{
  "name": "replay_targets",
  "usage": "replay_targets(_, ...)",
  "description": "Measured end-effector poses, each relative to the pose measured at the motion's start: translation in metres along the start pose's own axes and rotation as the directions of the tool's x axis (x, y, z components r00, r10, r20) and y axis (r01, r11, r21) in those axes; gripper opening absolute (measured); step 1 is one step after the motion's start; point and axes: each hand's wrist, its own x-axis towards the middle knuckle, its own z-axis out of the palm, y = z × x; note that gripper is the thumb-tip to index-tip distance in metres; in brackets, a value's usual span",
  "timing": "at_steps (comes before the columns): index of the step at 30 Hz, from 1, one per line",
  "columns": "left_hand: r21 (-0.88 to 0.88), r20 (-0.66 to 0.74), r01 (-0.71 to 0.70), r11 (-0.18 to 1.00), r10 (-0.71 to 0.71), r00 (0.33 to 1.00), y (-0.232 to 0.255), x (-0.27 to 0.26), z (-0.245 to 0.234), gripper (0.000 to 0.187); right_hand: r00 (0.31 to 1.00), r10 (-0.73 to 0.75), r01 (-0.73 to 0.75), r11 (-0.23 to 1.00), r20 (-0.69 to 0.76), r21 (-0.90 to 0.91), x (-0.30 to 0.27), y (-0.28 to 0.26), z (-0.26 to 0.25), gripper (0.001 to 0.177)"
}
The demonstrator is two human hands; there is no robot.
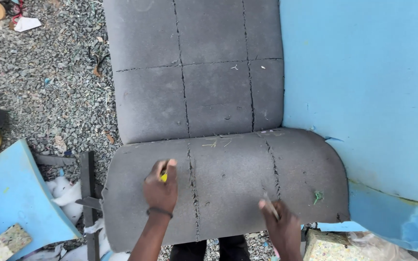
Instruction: The person measures a gray foam sofa armrest with a tape measure and marks it with a metal tool. They then cut along the marked lines on the armrest and the seat cushion using the metal tool.
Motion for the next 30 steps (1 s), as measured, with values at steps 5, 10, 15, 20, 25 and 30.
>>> replay_targets(5, 0.424, -0.199, 0.191, 0.885, -0.114, 0.973, -0.047, -0.064, -0.066, 0.031, 0.840, -0.182, 0.072, 0.971, -0.510, -0.228, 0.107, 0.022, 0.057, 0.072)
replay_targets(10, 0.549, -0.223, 0.110, 0.829, 0.019, 0.975, -0.086, -0.094, -0.071, 0.033, 0.800, -0.307, 0.168, 0.939, -0.515, -0.299, 0.124, 0.046, 0.065, 0.069)
replay_targets(15, 0.604, -0.207, -0.015, 0.797, 0.175, 0.962, -0.083, -0.088, -0.061, 0.041, 0.869, -0.220, 0.099, 0.955, -0.444, -0.281, 0.110, 0.024, 0.049, 0.069)
replay_targets(20, 0.667, -0.233, -0.009, 0.745, 0.220, 0.947, -0.095, -0.092, -0.054, 0.046, 0.857, -0.315, 0.193, 0.930, -0.407, -0.315, 0.109, 0.028, 0.041, 0.065)
replay_targets(25, 0.652, -0.267, -0.081, 0.754, 0.329, 0.906, -0.090, -0.086, -0.054, 0.044, 0.828, -0.433, 0.313, 0.884, -0.357, -0.346, 0.132, 0.038, 0.027, 0.048)
replay_targets(30, 0.697, -0.341, -0.113, 0.708, 0.466, 0.816, -0.106, -0.084, -0.047, 0.044, 0.879, -0.400, 0.277, 0.872, -0.260, -0.403, 0.123, 0.043, -0.022, 0.067)
